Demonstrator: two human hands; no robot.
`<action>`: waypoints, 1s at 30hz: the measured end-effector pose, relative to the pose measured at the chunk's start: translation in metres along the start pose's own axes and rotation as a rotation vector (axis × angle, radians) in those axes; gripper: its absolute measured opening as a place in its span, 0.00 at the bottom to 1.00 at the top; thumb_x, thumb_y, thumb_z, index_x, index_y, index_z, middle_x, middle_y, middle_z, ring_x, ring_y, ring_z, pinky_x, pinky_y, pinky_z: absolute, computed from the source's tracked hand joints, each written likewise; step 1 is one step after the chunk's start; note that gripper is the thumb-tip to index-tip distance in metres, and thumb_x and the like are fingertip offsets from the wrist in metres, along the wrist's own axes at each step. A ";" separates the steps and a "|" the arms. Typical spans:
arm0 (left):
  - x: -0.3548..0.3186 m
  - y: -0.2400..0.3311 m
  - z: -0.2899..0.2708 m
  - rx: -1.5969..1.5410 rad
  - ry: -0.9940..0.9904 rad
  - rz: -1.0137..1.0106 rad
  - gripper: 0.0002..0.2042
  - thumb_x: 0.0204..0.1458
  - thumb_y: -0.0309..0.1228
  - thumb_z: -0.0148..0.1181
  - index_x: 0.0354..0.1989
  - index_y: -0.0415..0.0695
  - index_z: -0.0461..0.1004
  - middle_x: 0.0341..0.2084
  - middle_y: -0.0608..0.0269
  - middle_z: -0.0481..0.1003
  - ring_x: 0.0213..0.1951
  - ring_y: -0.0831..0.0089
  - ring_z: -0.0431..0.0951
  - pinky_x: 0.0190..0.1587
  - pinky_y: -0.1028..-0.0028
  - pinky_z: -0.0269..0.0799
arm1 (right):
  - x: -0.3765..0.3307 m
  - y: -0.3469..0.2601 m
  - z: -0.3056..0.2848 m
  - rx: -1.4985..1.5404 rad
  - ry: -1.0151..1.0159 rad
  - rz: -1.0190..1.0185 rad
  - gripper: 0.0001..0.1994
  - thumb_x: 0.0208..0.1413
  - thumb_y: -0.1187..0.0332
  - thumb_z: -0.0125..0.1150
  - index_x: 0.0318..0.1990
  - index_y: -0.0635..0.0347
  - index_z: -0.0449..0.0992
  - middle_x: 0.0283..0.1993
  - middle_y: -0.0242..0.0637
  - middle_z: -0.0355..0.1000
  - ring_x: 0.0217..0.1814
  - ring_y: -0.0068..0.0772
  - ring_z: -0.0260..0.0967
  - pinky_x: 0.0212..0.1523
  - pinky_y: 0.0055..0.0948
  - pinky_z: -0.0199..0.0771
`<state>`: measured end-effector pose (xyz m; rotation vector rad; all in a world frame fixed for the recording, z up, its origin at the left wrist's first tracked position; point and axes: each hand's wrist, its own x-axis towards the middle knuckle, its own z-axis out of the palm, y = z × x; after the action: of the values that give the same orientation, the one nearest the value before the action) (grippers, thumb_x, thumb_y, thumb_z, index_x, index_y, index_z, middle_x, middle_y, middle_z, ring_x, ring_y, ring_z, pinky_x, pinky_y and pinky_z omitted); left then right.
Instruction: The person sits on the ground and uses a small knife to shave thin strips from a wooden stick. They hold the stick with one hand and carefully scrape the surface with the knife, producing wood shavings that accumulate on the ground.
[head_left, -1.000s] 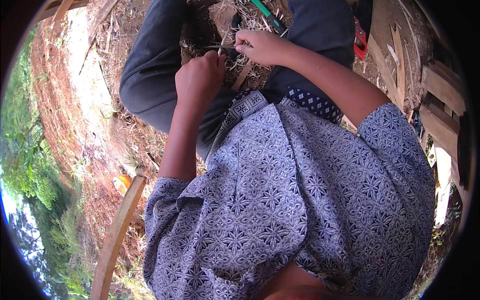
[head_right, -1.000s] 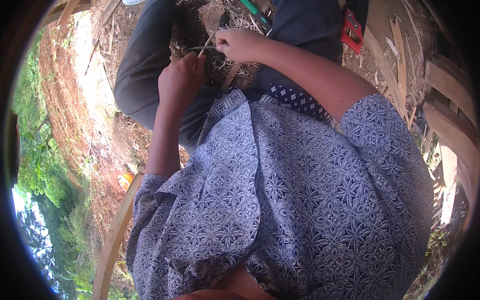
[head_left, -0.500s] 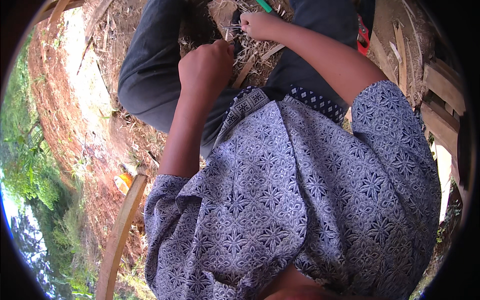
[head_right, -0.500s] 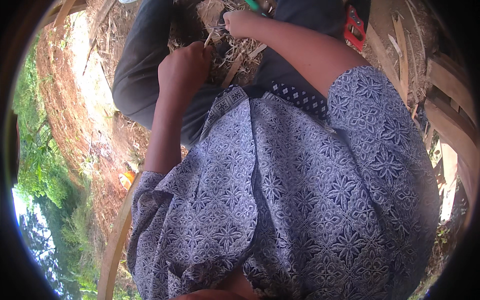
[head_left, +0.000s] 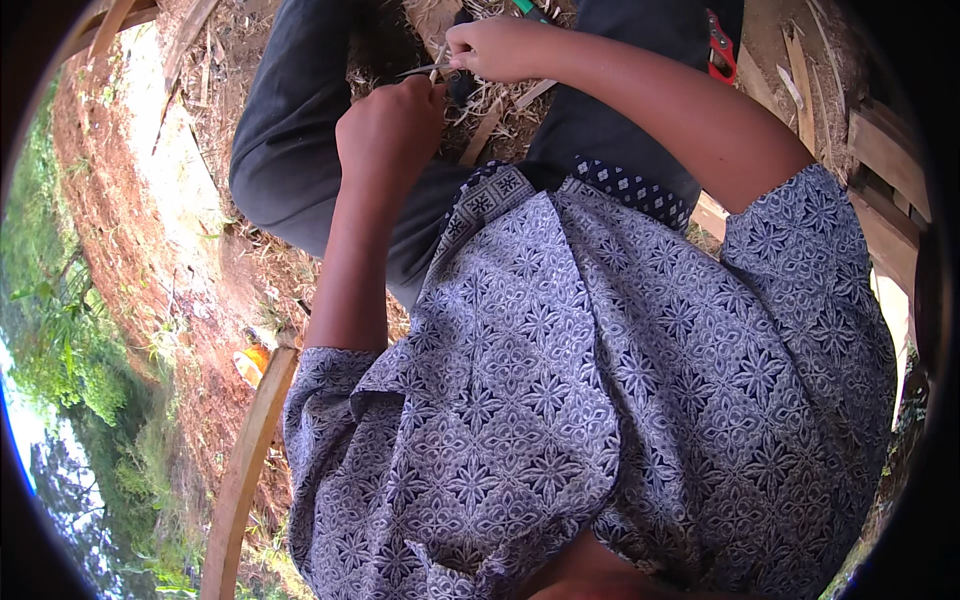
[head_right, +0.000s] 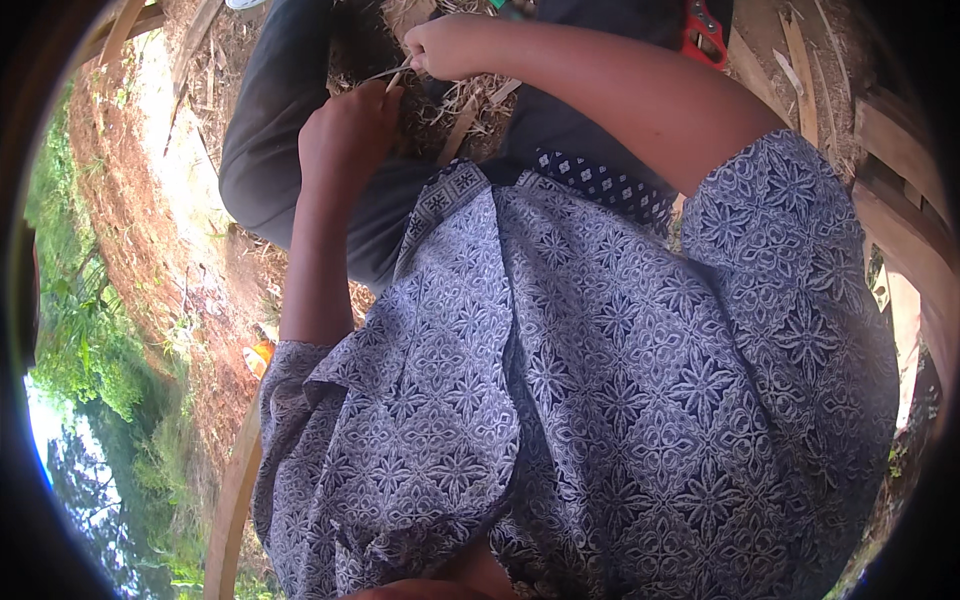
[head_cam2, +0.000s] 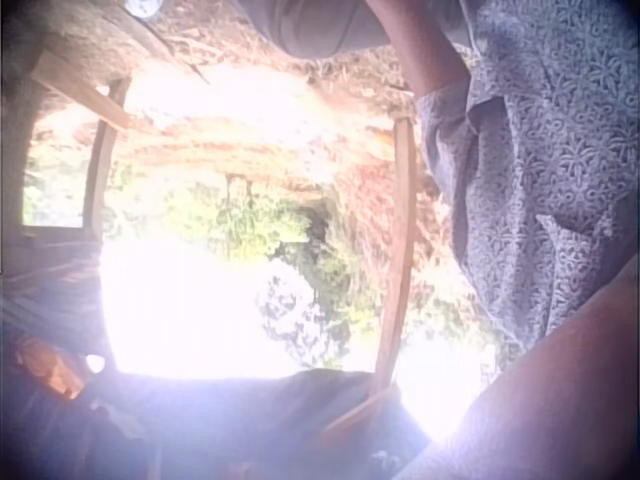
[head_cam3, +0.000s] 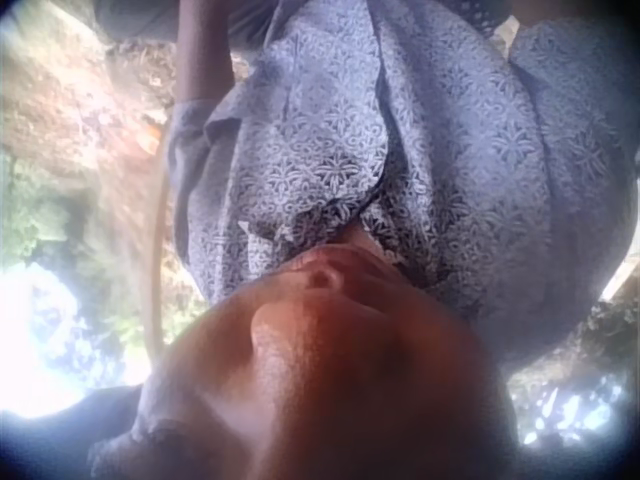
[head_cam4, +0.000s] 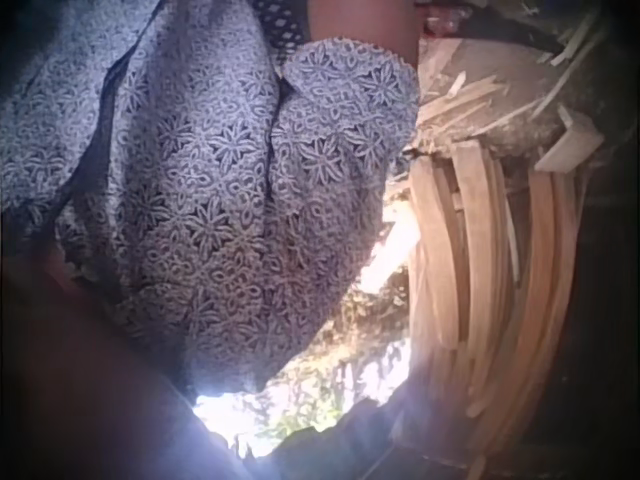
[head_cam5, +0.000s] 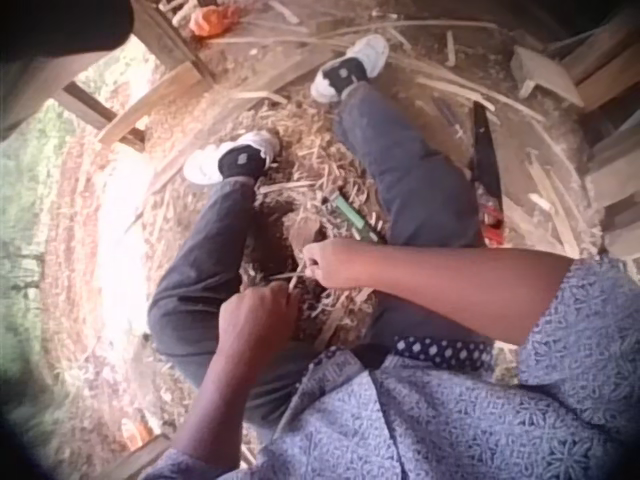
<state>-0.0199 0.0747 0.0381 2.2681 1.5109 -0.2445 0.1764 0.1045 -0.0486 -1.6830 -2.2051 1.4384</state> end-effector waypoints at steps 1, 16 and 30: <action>-0.001 -0.002 0.001 0.003 0.006 0.002 0.18 0.65 0.47 0.53 0.30 0.46 0.78 0.24 0.49 0.80 0.31 0.46 0.82 0.33 0.51 0.77 | 0.002 0.000 0.002 -0.016 0.012 -0.013 0.10 0.66 0.59 0.56 0.41 0.54 0.76 0.28 0.37 0.74 0.31 0.37 0.74 0.34 0.41 0.70; -0.004 0.002 0.015 -0.239 0.260 -0.004 0.18 0.62 0.43 0.62 0.23 0.45 0.71 0.17 0.49 0.75 0.25 0.45 0.78 0.25 0.54 0.71 | 0.028 0.062 0.023 -0.096 0.043 0.137 0.13 0.63 0.57 0.58 0.43 0.58 0.78 0.42 0.48 0.81 0.45 0.50 0.80 0.47 0.46 0.77; -0.001 -0.008 0.042 -0.292 0.358 0.113 0.15 0.64 0.38 0.60 0.26 0.44 0.69 0.22 0.53 0.77 0.24 0.48 0.78 0.24 0.55 0.70 | -0.016 0.002 0.004 0.003 0.105 -0.002 0.11 0.68 0.56 0.56 0.40 0.54 0.73 0.26 0.38 0.74 0.29 0.37 0.74 0.31 0.43 0.69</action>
<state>-0.0245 0.0595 -0.0011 2.2257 1.4606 0.4095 0.1823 0.0895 -0.0443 -1.7126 -2.1483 1.3200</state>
